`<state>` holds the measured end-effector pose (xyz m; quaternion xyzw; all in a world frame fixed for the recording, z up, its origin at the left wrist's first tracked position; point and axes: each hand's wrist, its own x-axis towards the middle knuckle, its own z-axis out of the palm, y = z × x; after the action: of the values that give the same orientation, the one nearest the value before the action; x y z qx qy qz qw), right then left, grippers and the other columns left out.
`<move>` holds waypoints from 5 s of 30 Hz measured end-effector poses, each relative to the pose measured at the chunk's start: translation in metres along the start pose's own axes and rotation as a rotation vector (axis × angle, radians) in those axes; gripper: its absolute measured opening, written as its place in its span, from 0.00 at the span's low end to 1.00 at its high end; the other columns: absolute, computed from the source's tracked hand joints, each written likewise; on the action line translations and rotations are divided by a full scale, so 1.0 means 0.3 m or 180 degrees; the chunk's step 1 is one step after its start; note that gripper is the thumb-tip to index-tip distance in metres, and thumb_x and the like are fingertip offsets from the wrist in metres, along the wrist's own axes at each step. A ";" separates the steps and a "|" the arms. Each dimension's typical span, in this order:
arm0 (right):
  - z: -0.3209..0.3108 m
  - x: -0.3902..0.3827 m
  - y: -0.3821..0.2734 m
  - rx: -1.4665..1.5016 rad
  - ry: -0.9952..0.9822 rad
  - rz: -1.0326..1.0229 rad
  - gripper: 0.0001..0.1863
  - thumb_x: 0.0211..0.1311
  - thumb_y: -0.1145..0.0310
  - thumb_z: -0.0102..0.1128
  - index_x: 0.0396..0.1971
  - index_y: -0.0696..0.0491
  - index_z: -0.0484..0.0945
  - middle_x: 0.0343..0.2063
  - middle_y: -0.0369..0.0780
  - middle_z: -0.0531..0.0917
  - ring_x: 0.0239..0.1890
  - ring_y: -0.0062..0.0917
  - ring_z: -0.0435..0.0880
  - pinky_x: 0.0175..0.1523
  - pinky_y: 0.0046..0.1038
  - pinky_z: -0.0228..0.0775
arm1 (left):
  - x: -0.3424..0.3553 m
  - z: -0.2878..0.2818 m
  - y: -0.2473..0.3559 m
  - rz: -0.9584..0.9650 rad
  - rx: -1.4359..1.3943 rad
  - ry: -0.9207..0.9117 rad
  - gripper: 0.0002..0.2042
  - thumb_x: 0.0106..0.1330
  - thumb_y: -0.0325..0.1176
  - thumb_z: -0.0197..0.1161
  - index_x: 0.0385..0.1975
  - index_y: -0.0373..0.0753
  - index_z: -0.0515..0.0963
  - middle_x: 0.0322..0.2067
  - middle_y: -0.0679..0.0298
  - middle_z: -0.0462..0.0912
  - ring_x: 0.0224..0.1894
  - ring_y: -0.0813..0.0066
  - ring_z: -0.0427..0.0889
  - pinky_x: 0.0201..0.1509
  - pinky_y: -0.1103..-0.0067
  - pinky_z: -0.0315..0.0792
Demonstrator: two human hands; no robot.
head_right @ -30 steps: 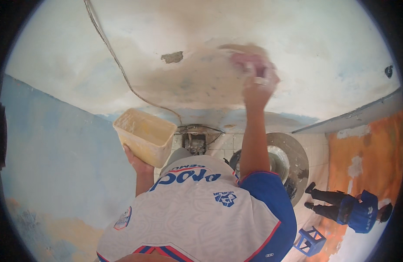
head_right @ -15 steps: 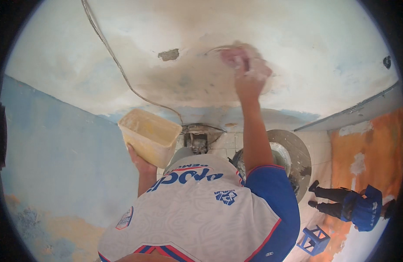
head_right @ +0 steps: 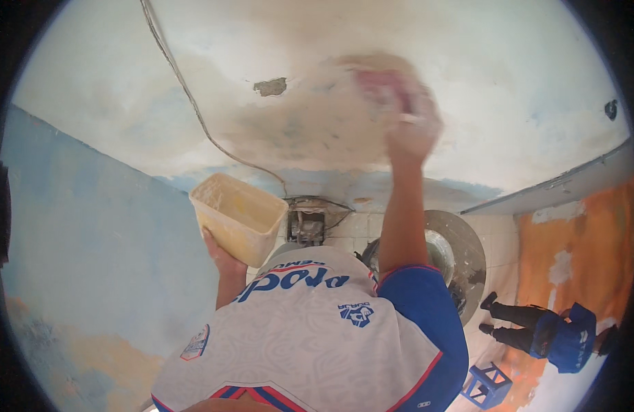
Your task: The person applies filler to a hole in the ceiling and surrounding wall using a putty knife, repeatedly taking material from a plastic container.
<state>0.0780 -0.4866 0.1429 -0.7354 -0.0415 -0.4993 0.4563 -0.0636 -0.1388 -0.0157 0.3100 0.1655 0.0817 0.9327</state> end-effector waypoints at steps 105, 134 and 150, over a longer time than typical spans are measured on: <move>0.216 -0.606 -1.095 -0.0022 -0.1767 -0.2235 0.13 0.45 0.72 0.76 0.35 0.47 0.88 0.39 0.41 0.89 0.47 0.39 0.84 0.53 0.44 0.76 | 0.022 -0.460 0.700 -0.0246 -0.0803 -0.1934 0.37 0.75 0.65 0.43 0.73 0.42 0.61 0.67 0.55 0.72 0.66 0.57 0.76 0.66 0.61 0.76; 0.533 -0.875 -1.385 0.0043 -0.4060 -0.1836 0.10 0.52 0.81 0.66 0.36 0.57 0.84 0.39 0.45 0.84 0.37 0.40 0.85 0.36 0.34 0.81 | 0.058 -0.731 0.780 0.0359 -0.0968 -0.1895 0.46 0.69 0.74 0.33 0.73 0.40 0.63 0.69 0.54 0.70 0.69 0.55 0.70 0.72 0.59 0.66; 0.619 -1.068 -1.387 -0.0212 -0.2633 -0.0493 0.20 0.61 0.79 0.65 0.55 0.58 0.82 0.48 0.51 0.87 0.48 0.43 0.89 0.52 0.36 0.81 | 0.025 -0.671 0.778 0.0384 -0.0900 -0.2201 0.48 0.61 0.73 0.56 0.76 0.47 0.58 0.73 0.57 0.64 0.73 0.55 0.66 0.76 0.56 0.62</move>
<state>-0.1673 0.0136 0.1418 -0.8829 -0.2602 -0.1959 0.3383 -0.1406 0.1593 -0.0279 0.1967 -0.1906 0.0491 0.9605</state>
